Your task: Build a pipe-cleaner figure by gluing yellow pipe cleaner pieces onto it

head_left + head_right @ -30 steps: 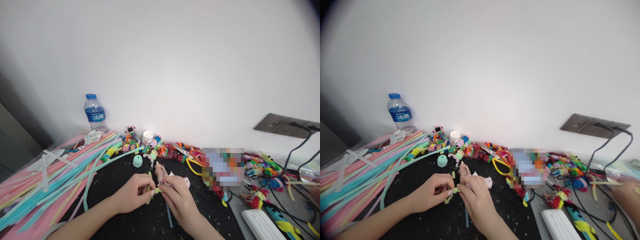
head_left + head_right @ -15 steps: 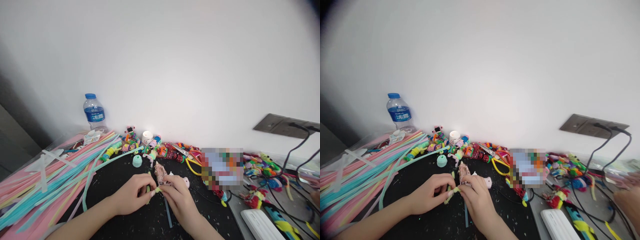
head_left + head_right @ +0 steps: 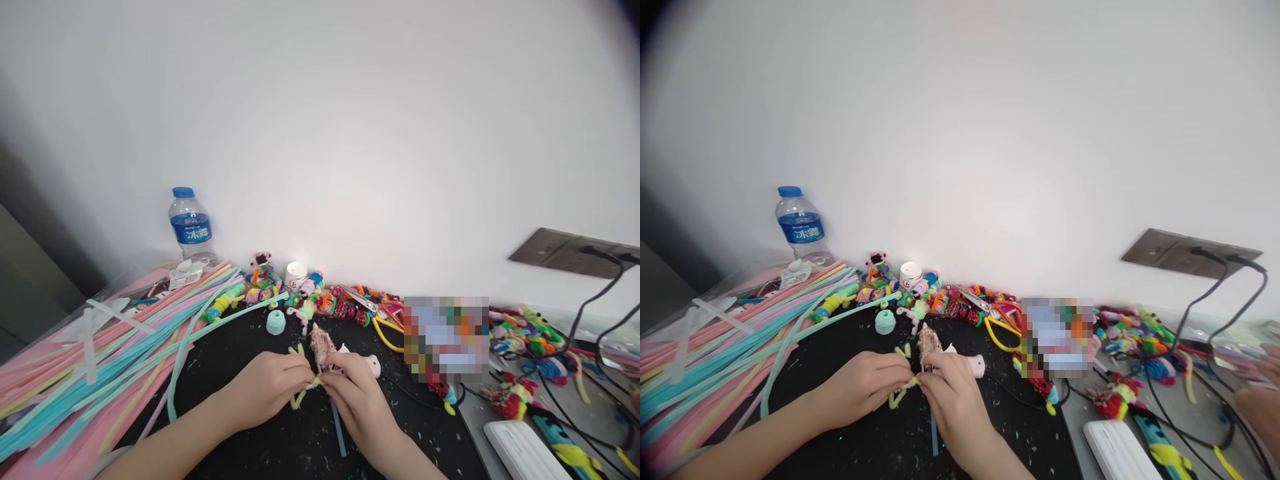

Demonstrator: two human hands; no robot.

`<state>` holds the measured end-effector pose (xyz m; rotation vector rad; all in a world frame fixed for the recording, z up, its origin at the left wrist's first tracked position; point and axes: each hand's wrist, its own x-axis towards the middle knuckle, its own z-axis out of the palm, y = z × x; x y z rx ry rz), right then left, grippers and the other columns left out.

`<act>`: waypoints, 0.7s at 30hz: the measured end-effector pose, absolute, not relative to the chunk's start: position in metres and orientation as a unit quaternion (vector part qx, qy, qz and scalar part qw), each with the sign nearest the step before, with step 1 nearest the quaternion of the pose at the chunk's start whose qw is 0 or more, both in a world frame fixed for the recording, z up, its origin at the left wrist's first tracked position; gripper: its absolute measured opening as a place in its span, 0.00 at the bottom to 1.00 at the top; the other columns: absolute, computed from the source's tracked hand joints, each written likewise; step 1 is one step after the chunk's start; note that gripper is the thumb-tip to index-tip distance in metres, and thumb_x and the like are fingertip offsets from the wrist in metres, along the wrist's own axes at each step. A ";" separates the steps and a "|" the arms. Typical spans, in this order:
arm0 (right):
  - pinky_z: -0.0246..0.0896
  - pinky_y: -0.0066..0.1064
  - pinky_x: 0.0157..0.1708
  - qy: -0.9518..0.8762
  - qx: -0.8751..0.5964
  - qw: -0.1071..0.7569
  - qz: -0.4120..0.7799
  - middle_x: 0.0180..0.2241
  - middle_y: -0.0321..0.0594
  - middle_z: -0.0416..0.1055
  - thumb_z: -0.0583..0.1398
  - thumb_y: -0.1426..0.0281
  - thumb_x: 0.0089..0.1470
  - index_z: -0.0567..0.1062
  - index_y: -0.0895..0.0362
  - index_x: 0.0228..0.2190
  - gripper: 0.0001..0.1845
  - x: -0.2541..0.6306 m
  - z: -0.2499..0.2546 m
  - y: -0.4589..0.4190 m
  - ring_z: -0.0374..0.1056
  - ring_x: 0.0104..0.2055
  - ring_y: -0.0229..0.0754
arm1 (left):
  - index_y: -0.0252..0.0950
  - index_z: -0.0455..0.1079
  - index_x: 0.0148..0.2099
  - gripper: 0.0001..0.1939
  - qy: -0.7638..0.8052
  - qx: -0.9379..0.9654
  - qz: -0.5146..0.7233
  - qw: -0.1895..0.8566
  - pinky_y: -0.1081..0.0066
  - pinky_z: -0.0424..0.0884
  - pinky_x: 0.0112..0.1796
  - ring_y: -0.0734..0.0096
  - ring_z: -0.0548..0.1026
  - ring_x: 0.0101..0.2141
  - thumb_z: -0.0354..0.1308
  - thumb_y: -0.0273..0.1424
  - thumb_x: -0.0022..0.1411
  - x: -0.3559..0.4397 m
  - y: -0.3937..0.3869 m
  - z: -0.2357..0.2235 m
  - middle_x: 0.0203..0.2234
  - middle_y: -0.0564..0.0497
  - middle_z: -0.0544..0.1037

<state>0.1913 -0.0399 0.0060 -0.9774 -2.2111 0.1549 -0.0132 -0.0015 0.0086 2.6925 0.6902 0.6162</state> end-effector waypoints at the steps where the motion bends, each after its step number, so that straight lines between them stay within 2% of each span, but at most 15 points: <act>1: 0.61 0.37 0.41 -0.855 -0.377 0.352 0.062 0.42 0.46 0.67 0.54 0.79 0.56 0.71 0.56 0.40 0.12 0.192 0.006 -0.040 0.63 0.43 0.44 | 0.35 0.67 0.39 0.11 0.238 0.936 0.214 0.146 0.75 0.63 0.32 0.71 0.71 0.32 0.43 0.26 0.66 -0.013 -0.001 0.008 0.32 0.50 0.73; 21: 0.61 0.36 0.40 -0.857 -0.374 0.348 0.061 0.41 0.45 0.67 0.54 0.78 0.56 0.71 0.57 0.38 0.10 0.191 0.005 -0.040 0.64 0.42 0.44 | 0.34 0.69 0.38 0.12 0.226 0.922 0.248 0.194 0.77 0.65 0.34 0.73 0.71 0.32 0.44 0.24 0.65 -0.012 0.000 0.002 0.31 0.50 0.75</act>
